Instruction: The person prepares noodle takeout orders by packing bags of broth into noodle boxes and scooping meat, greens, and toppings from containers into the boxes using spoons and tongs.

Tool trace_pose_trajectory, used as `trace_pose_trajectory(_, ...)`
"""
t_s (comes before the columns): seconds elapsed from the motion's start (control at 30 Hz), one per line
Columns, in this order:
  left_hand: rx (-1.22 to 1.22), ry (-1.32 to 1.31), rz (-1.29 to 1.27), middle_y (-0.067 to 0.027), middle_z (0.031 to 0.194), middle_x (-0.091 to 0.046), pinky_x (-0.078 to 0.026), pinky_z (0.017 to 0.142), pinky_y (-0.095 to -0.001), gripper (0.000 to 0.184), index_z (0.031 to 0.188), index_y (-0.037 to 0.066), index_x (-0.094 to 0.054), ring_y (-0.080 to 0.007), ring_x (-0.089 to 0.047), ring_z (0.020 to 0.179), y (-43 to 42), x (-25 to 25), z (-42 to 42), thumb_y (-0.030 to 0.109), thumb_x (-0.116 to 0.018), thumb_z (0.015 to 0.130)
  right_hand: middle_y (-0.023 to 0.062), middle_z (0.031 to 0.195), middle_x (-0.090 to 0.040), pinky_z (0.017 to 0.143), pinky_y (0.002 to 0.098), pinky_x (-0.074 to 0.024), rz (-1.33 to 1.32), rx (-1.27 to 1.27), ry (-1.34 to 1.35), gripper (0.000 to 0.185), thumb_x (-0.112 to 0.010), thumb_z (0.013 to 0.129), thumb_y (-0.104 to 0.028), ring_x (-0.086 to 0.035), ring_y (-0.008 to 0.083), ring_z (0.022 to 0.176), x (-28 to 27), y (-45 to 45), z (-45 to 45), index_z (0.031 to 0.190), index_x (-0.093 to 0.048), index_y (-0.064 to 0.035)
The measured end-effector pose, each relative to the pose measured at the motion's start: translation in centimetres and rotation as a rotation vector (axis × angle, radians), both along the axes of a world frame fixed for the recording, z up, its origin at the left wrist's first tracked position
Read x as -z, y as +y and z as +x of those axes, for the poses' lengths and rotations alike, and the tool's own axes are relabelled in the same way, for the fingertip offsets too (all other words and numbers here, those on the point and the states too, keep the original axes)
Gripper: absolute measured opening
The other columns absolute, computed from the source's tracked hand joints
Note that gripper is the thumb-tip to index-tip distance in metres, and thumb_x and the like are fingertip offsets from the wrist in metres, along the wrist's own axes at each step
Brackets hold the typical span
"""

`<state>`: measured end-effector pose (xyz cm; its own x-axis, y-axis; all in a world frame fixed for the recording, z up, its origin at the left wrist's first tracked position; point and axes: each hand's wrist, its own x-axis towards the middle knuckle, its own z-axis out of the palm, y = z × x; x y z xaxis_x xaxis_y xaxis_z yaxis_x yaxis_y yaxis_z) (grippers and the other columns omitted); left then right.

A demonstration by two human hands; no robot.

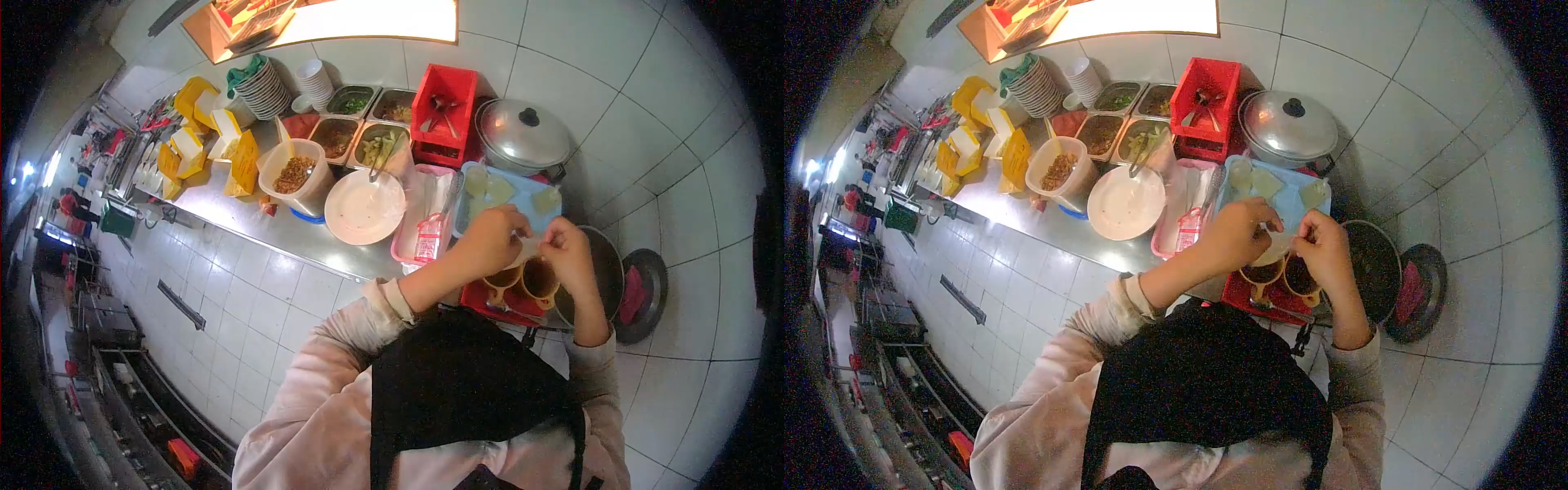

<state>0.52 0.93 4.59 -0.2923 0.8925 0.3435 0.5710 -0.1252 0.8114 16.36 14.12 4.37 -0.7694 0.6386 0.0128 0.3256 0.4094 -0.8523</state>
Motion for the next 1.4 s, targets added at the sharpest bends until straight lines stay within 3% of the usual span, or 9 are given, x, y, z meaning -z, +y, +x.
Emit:
trace_pose_trajectory(0.27,-0.098,0.16,-0.083,-0.0174,0.087,-0.065,-0.052,0.077,-0.0413,0.012,0.083,0.004,-0.069,-0.0346,-0.065,0.084,1.3,0.9,-0.1,0.002,-0.063,0.072,0.0171,0.084,-0.062,0.069,0.038,-0.0502,0.42,-0.197,-0.046,0.014,-0.065,0.074,0.001,-0.064,0.0321,0.077,-2.2,0.0,-0.4,0.088,-0.065,-0.0006)
trace_pose_trajectory(0.5,0.108,-0.312,-0.137,-0.006,0.087,-0.067,-0.05,0.071,-0.0264,0.007,0.088,0.0,-0.066,-0.0112,-0.062,0.078,1.9,-1.0,-1.2,-0.002,-0.066,0.082,0.008,0.089,-0.067,0.076,0.0316,-0.0527,-0.418,-0.244,0.127,0.022,-0.07,0.084,-0.006,-0.065,0.0162,0.085,-1.5,1.1,-0.8,0.104,-0.066,0.0018)
trace_pose_trajectory(0.63,0.104,-0.421,0.001,-0.0086,0.083,-0.069,-0.053,0.07,-0.0295,0.01,0.09,-0.001,-0.066,-0.0161,-0.068,0.077,3.0,-0.1,-0.8,0.003,-0.068,0.082,0.009,0.091,-0.067,0.076,0.0319,-0.0526,-0.205,-0.297,0.139,0.023,-0.07,0.084,-0.006,-0.065,0.0165,0.084,-2.2,0.2,-1.3,0.105,-0.066,0.002)
trace_pose_trajectory(0.83,-0.028,-0.331,0.096,-0.0158,0.115,-0.064,-0.052,0.083,-0.0337,0.042,0.112,0.001,-0.061,-0.0209,-0.065,0.102,1.2,-2.2,-1.2,0.017,-0.08,0.078,0.0163,0.089,-0.068,0.075,0.0356,-0.0517,0.241,-0.315,0.047,0.014,-0.069,0.08,-0.005,-0.068,0.0277,0.084,-4.5,0.8,-2.0,0.093,-0.069,0.0009)
trace_pose_trajectory(0.93,0.06,0.18,0.162,-0.0177,0.124,-0.059,-0.048,0.094,-0.0382,0.056,0.121,0.002,-0.057,-0.0264,-0.06,0.112,1.2,0.4,-2.7,0.024,-0.082,0.077,0.016,0.086,-0.068,0.074,0.0368,-0.0516,0.241,-0.393,0.074,0.013,-0.069,0.08,-0.008,-0.068,0.0292,0.083,-5.8,0.8,-2.4,0.09,-0.071,-0.0002)
trace_pose_trajectory(1.03,0.387,0.032,0.055,-0.0138,0.139,-0.052,-0.04,0.105,-0.039,0.066,0.137,0.002,-0.045,-0.0262,-0.052,0.124,2.5,2.0,-1.5,0.024,-0.078,0.084,0.0133,0.083,-0.064,0.072,0.0346,-0.05,0.288,-0.485,0.053,0.012,-0.067,0.082,-0.005,-0.066,0.0253,0.08,-6.8,1.5,-2.4,0.092,-0.071,0.0001)
trace_pose_trajectory(1.17,0.511,-0.275,-0.278,-0.0159,0.114,-0.06,-0.046,0.09,-0.0396,0.035,0.12,0.003,-0.06,-0.0271,-0.059,0.107,4.4,3.5,-1.0,0.029,-0.062,0.095,0.011,0.08,-0.06,0.071,0.0312,-0.0486,0.277,-0.5,-0.04,0.011,-0.067,0.084,-0.005,-0.063,0.0214,0.076,-9.2,2.1,-1.8,0.093,-0.071,0.0008)
trace_pose_trajectory(1.27,0.531,-0.245,-0.094,-0.0151,0.108,-0.059,-0.046,0.086,-0.0386,0.029,0.112,0.004,-0.063,-0.0263,-0.059,0.099,4.3,2.5,-1.0,0.028,-0.05,0.102,0.0096,0.08,-0.059,0.071,0.0291,-0.0487,0.284,-0.458,0.009,0.01,-0.066,0.084,-0.002,-0.062,0.0185,0.078,-9.6,3.8,-0.8,0.092,-0.07,0.0017)
trace_pose_trajectory(1.4,0.508,-0.09,-0.098,-0.0161,0.11,-0.057,-0.039,0.097,-0.0411,0.031,0.113,0.004,-0.064,-0.0302,-0.055,0.108,3.8,0.7,-1.6,0.028,-0.046,0.103,0.0128,0.087,-0.064,0.074,0.0365,-0.0521,0.242,-0.347,0.11,0.015,-0.07,0.081,-0.011,-0.066,0.0268,0.083,-8.9,5.2,0.2,0.092,-0.071,-0.0012)
